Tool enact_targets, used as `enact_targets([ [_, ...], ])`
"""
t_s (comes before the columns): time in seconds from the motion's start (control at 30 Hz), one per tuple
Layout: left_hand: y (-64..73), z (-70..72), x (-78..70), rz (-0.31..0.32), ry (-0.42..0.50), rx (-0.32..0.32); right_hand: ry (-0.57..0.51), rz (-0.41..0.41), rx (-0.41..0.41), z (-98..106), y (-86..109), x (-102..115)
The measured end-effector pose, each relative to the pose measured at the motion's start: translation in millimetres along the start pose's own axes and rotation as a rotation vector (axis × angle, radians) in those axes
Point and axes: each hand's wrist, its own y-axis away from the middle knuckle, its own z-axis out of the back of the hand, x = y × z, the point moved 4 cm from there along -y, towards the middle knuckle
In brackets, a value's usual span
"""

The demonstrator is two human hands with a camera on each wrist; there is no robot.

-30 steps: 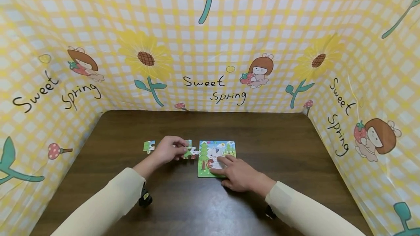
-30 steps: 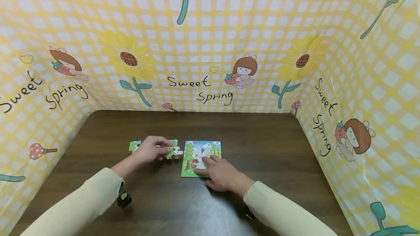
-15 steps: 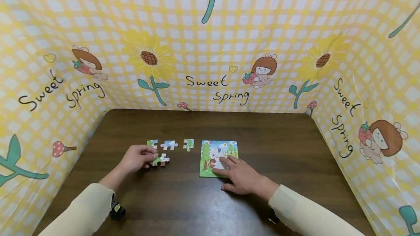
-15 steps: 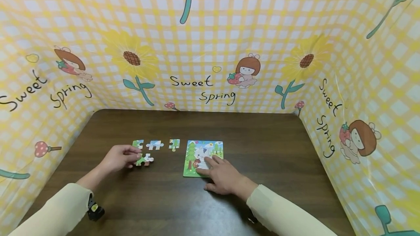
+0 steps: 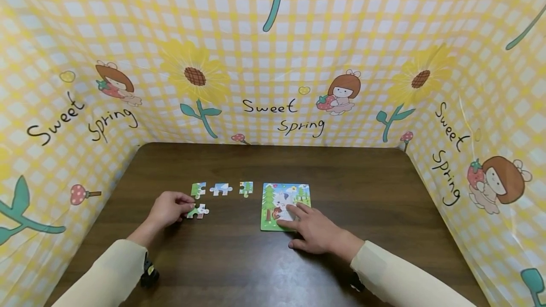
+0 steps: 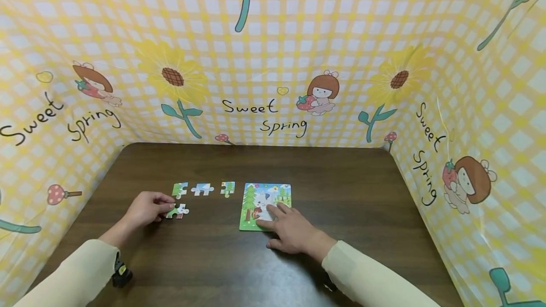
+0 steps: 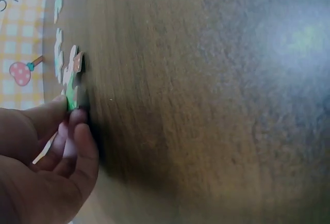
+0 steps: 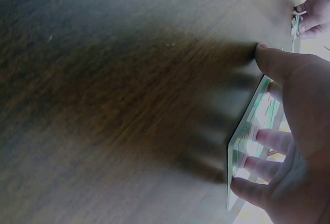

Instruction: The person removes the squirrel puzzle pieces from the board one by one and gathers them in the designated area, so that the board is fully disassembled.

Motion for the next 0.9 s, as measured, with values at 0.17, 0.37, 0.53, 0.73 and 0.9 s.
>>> enact_targets([
  [0.17,-2.3,1.4,-5.3,-0.068,-0.172,-0.054,0.007,-0.006,0.006,0.7,0.0,-0.1],
  [0.37,-1.6,0.6,-7.3,-0.11,-0.251,-0.084,0.008,-0.005,0.011,1.3,-0.6,0.4],
  [0.53,-2.8,0.0,-6.8,-0.122,-0.253,-0.095,0.001,-0.009,0.015,3.6,-0.4,0.4],
  [0.73,-4.1,0.0,-4.9,-0.114,-0.268,-0.098,0.023,-0.007,0.024,3.2,-0.7,0.6],
  [0.9,-3.3,0.4,-5.2,-0.112,-0.276,-0.097,0.022,-0.012,0.027,2.3,-1.5,0.3],
])
